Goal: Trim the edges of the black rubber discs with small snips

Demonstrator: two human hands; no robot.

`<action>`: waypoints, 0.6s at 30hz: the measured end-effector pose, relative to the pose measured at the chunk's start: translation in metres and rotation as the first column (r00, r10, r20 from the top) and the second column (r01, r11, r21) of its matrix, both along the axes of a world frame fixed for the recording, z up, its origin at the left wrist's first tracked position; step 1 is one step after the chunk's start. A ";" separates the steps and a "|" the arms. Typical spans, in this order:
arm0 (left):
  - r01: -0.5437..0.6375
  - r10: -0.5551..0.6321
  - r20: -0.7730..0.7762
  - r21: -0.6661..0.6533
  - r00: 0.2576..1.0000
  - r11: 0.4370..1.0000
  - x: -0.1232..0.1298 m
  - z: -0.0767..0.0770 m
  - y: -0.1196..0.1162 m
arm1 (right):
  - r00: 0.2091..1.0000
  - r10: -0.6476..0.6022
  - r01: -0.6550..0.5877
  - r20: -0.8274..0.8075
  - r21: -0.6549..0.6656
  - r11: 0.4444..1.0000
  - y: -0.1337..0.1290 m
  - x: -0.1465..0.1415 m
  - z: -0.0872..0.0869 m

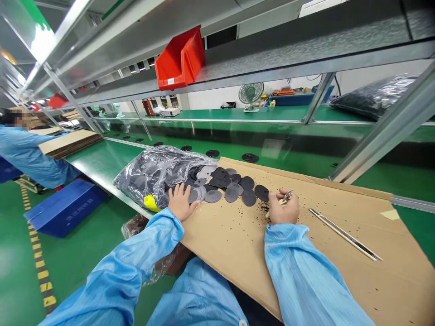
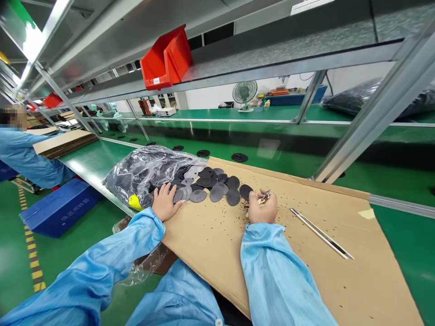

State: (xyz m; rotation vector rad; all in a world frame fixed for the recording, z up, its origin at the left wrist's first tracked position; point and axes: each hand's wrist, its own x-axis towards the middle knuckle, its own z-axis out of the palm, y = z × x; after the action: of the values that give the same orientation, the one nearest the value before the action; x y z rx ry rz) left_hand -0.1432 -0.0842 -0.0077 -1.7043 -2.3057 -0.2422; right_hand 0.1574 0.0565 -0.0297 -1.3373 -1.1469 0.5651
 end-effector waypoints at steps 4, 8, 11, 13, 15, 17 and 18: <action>-0.026 0.025 0.031 0.022 0.999 0.999 0.000 0.005 0.022 | 1.000 0.013 -0.013 -0.007 -0.006 1.000 0.001 0.001 -0.001; -0.023 0.022 0.039 0.042 0.999 0.999 0.009 0.010 0.038 | 0.999 0.029 -0.029 0.015 0.001 1.000 0.000 0.002 0.001; -0.011 0.008 0.060 0.036 0.998 0.999 0.019 0.009 0.052 | 0.998 0.045 -0.045 0.034 0.003 0.999 -0.003 0.003 0.003; -0.027 0.024 0.079 0.038 0.997 0.999 0.025 0.008 0.060 | 0.998 0.048 -0.048 0.042 0.010 0.999 -0.004 0.002 0.004; -0.037 0.032 0.095 0.051 0.995 0.998 0.027 0.006 0.066 | 0.998 0.049 -0.050 0.042 0.013 0.999 -0.005 0.002 0.005; -0.023 0.016 0.106 0.063 0.994 0.998 0.027 0.005 0.070 | 0.998 0.049 -0.050 0.040 0.017 0.999 -0.005 0.001 0.005; -0.014 0.006 0.111 0.066 0.994 0.998 0.027 0.006 0.071 | 0.998 0.050 -0.051 0.044 0.021 0.998 -0.005 0.001 0.005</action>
State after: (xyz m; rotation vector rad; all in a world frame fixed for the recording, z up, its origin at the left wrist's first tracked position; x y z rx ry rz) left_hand -0.1159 -0.0127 -0.0019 -1.6866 -2.3549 -0.4165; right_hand 0.1584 0.0520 -0.0250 -1.3104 -1.2218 0.5610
